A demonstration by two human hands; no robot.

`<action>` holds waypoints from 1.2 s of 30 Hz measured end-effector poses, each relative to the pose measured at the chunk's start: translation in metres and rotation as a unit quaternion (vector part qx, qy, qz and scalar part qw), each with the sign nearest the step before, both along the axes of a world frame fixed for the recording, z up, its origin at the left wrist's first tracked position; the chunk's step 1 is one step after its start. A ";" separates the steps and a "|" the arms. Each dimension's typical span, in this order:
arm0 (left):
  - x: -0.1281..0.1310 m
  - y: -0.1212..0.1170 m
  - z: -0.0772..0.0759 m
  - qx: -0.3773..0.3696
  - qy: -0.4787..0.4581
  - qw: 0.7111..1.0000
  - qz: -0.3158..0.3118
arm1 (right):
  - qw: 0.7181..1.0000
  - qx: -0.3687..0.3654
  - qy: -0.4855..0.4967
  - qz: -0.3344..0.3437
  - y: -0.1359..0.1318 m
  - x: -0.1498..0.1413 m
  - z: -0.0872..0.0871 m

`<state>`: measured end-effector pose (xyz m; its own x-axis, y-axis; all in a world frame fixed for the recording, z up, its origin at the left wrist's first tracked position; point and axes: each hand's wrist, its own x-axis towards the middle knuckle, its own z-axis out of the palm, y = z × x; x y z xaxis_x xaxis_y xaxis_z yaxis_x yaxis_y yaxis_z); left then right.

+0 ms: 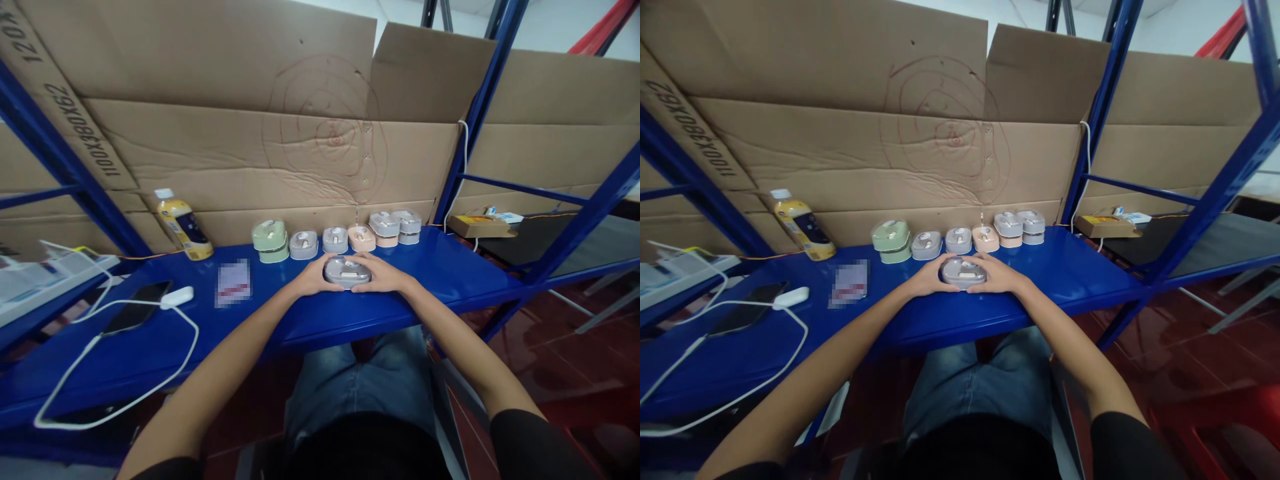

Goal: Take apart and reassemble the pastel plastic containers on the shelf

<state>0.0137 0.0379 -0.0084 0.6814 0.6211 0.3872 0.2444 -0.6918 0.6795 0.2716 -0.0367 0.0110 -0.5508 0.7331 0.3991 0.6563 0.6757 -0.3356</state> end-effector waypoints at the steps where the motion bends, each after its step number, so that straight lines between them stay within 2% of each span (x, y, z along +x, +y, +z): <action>1: -0.001 0.001 -0.001 -0.004 -0.002 1.000 0.000 | 1.000 -0.005 0.004 -0.003 -0.002 0.002 -0.001; 5: -0.003 0.009 -0.007 -0.029 -0.045 0.999 0.002 | 0.997 0.006 0.001 -0.082 -0.006 0.006 0.004; 7: -0.002 0.013 -0.008 -0.009 -0.082 0.996 0.039 | 0.988 0.036 0.018 -0.146 -0.001 0.006 0.012; 9: -0.001 0.014 -0.005 0.035 -0.097 0.991 0.088 | 0.968 0.070 0.045 -0.235 0.010 0.004 0.022; 12: -0.002 0.010 0.002 0.115 -0.055 0.982 0.140 | 0.925 0.108 0.060 -0.359 0.038 -0.001 0.038; 16: -0.004 0.005 0.009 0.188 0.056 0.962 0.188 | 0.896 0.117 0.029 -0.428 0.081 -0.012 0.046; 21: -0.006 0.018 0.012 0.227 0.116 0.936 0.241 | 0.884 0.128 0.035 -0.448 0.112 -0.025 0.034; 26: -0.009 0.028 0.012 0.190 0.159 0.926 0.284 | 0.894 0.158 0.047 -0.416 0.117 -0.024 0.024; 31: -0.005 0.009 0.021 0.201 0.166 0.910 0.321 | 0.898 0.181 0.012 -0.402 0.104 -0.023 0.025; 36: 0.002 -0.011 0.029 0.227 0.152 0.862 0.428 | 0.911 0.223 0.004 -0.348 0.075 -0.029 0.027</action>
